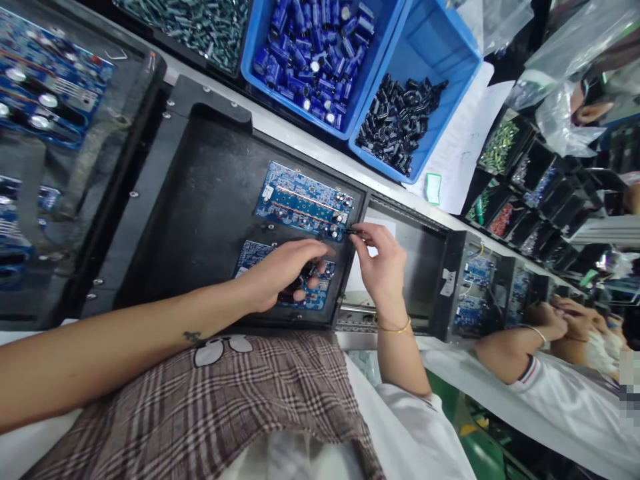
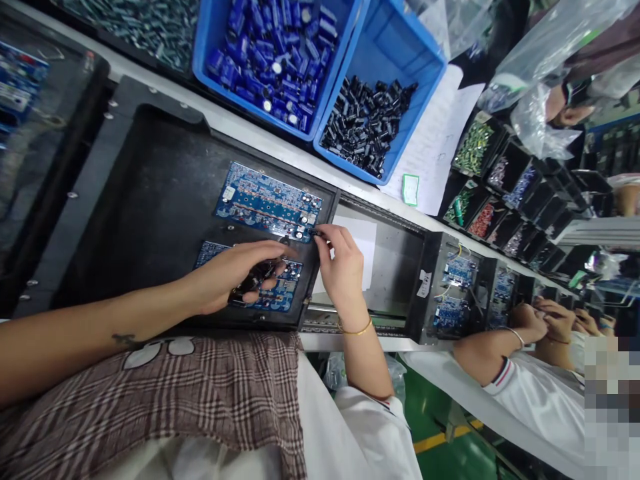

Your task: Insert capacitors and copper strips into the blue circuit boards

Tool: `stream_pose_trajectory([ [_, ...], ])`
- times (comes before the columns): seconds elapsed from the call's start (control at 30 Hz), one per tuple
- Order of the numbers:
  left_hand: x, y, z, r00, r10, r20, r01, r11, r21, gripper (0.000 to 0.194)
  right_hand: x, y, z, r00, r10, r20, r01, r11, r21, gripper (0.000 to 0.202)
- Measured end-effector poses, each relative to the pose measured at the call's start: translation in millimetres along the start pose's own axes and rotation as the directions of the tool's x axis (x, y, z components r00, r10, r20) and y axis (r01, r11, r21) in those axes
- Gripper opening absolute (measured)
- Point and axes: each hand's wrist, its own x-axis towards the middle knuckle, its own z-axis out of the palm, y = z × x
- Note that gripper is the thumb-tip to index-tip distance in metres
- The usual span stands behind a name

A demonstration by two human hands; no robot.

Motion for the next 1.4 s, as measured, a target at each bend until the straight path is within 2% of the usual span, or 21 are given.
stream_pose_trajectory([
  [0.13, 1, 2, -0.8, 0.995, -0.098, -0.012, 0.096, 0.991, -0.093, 0.022, 9, 11, 13, 0.999, 0.015, 0.043, -0.009, 0.993, -0.118, 0.02],
  [0.3, -3, 2, -1.9, 0.992, -0.106, 0.061, 0.114, 0.984, -0.134, 0.01, 9, 9, 10, 0.998, -0.018, 0.068, 0.029, 0.987, -0.161, 0.02],
  [0.4, -5, 3, -2.4, 0.988, -0.067, 0.137, 0.088, 0.984, -0.157, 0.01, 11, 12, 6, 0.985, -0.113, 0.134, 0.139, 0.97, -0.198, 0.024],
  [0.5, -4, 3, -3.7, 0.981, -0.05, 0.188, 0.086, 0.978, -0.188, 0.015, 17, 21, 2, 0.931, -0.267, 0.248, 0.325, 0.916, -0.234, 0.031],
  [0.57, -3, 3, -4.7, 0.98, -0.049, 0.191, 0.091, 0.972, -0.218, 0.018, 20, 27, 0, 0.887, -0.347, 0.303, 0.422, 0.876, -0.232, 0.032],
  [0.63, -2, 2, -5.4, 0.985, -0.053, 0.162, 0.093, 0.965, -0.247, 0.023, 21, 28, -2, 0.872, -0.373, 0.317, 0.451, 0.865, -0.221, 0.031],
  [0.7, 0, 1, -5.2, 0.992, -0.064, 0.106, 0.091, 0.957, -0.274, 0.025, 16, 21, -4, 0.901, -0.343, 0.266, 0.4, 0.895, -0.199, 0.031],
  [0.8, 1, -2, -2.9, 0.998, -0.065, 0.023, 0.069, 0.957, -0.281, 0.025, -3, -4, -5, 0.959, -0.248, 0.137, 0.261, 0.961, -0.09, 0.034],
  [0.93, 1, -7, 3.6, 0.997, 0.022, -0.075, -0.036, 0.981, -0.19, 0.032, -33, -42, 4, 0.978, -0.201, 0.053, 0.2, 0.979, 0.028, 0.035],
  [1.07, 0, -12, 8.5, 0.997, 0.06, -0.049, -0.063, 0.996, -0.067, 0.04, -51, -58, 15, 0.987, -0.152, -0.043, 0.152, 0.988, 0.0, 0.037],
  [1.2, -2, -14, 10.5, 0.999, 0.029, -0.042, -0.032, 0.998, -0.055, 0.041, -53, -50, 13, 0.985, -0.171, -0.034, 0.173, 0.984, 0.049, 0.032],
  [1.33, -11, -14, 10.9, 0.995, -0.095, -0.041, 0.089, 0.987, -0.134, 0.029, -35, -19, 17, 0.986, 0.053, -0.16, -0.045, 0.998, 0.055, 0.015],
  [1.4, -18, -15, 9.5, 0.987, -0.159, -0.01, 0.156, 0.976, -0.15, 0.022, -26, -2, 24, 0.978, 0.132, -0.163, -0.123, 0.99, 0.067, 0.014],
])
